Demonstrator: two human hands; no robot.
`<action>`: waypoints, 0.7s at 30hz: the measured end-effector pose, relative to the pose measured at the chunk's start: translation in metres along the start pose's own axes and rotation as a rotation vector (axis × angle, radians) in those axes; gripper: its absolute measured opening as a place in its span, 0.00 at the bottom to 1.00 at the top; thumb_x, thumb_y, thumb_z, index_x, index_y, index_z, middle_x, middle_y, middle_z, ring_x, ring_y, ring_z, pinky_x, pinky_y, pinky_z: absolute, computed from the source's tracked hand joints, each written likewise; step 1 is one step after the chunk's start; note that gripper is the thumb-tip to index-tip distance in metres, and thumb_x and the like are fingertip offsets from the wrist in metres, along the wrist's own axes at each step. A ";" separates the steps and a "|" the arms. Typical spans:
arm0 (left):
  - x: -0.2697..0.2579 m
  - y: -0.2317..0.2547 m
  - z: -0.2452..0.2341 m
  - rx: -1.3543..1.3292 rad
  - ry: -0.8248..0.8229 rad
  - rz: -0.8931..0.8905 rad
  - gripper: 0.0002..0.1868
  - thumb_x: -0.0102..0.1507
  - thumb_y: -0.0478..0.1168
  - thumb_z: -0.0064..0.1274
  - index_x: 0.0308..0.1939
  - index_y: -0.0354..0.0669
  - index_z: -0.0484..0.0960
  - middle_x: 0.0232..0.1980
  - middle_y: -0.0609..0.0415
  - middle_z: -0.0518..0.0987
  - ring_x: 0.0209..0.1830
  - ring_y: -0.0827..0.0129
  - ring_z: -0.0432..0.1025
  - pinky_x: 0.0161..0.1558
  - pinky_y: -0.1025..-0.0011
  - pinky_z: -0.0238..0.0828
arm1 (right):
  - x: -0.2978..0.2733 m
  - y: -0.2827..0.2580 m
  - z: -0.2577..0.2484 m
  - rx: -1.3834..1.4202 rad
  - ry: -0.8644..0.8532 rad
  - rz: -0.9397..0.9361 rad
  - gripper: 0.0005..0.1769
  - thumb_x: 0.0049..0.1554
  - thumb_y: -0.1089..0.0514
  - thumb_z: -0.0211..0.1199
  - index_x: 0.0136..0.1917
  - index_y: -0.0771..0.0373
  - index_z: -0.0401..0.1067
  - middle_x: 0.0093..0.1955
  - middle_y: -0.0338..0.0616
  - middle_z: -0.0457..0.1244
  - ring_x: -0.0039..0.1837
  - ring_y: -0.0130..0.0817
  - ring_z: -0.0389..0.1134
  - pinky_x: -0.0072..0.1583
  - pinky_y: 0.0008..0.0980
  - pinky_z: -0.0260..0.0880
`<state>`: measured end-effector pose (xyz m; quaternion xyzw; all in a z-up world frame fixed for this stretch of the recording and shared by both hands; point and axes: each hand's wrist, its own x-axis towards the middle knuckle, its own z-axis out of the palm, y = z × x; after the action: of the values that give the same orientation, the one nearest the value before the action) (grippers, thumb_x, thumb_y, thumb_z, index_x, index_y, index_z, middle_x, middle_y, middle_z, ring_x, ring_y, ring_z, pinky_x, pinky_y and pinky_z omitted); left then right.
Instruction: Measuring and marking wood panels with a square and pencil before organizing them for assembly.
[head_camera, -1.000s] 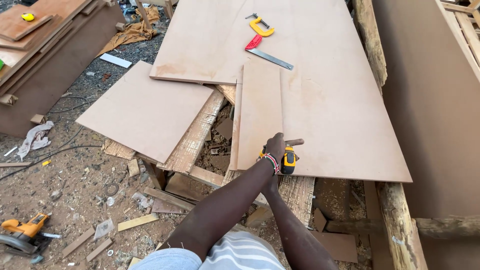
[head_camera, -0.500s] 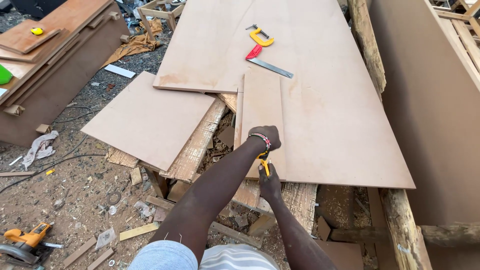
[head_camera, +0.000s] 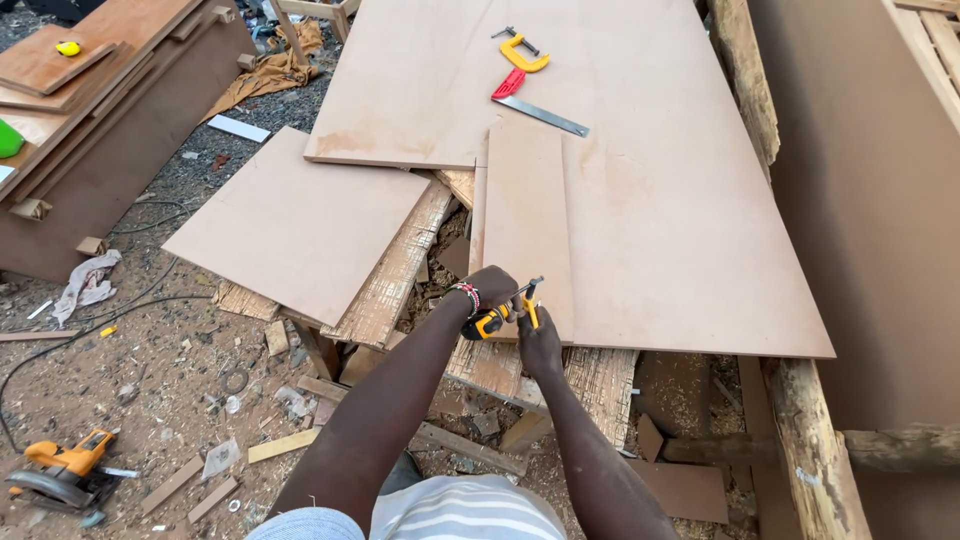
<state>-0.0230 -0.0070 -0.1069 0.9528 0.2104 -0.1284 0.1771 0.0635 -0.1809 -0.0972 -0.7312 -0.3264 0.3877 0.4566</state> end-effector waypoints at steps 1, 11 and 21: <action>0.013 -0.008 0.019 0.141 0.128 0.158 0.18 0.62 0.36 0.40 0.38 0.49 0.90 0.40 0.46 0.87 0.47 0.49 0.81 0.52 0.52 0.79 | 0.002 0.001 -0.002 0.028 -0.006 -0.018 0.14 0.66 0.47 0.55 0.45 0.58 0.67 0.31 0.44 0.62 0.37 0.38 0.66 0.43 0.35 0.66; -0.085 0.113 -0.116 -0.362 -0.092 -0.499 0.47 0.52 0.71 0.60 0.58 0.33 0.75 0.61 0.38 0.80 0.67 0.49 0.73 0.64 0.50 0.71 | -0.067 -0.013 -0.028 0.142 -0.020 0.136 0.10 0.60 0.52 0.60 0.43 0.60 0.73 0.26 0.43 0.60 0.29 0.33 0.65 0.34 0.29 0.68; -0.065 0.150 -0.035 -0.326 -0.478 -0.055 0.39 0.69 0.68 0.39 0.17 0.48 0.86 0.24 0.58 0.79 0.26 0.71 0.70 0.41 0.63 0.69 | -0.151 0.028 -0.077 -0.302 -0.115 0.367 0.26 0.62 0.39 0.50 0.64 0.54 0.74 0.43 0.43 0.69 0.33 0.28 0.57 0.37 0.33 0.56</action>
<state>-0.0073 -0.1441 -0.0115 0.8485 0.2064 -0.3184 0.3688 0.0600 -0.3482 -0.0607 -0.8151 -0.2677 0.4518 0.2447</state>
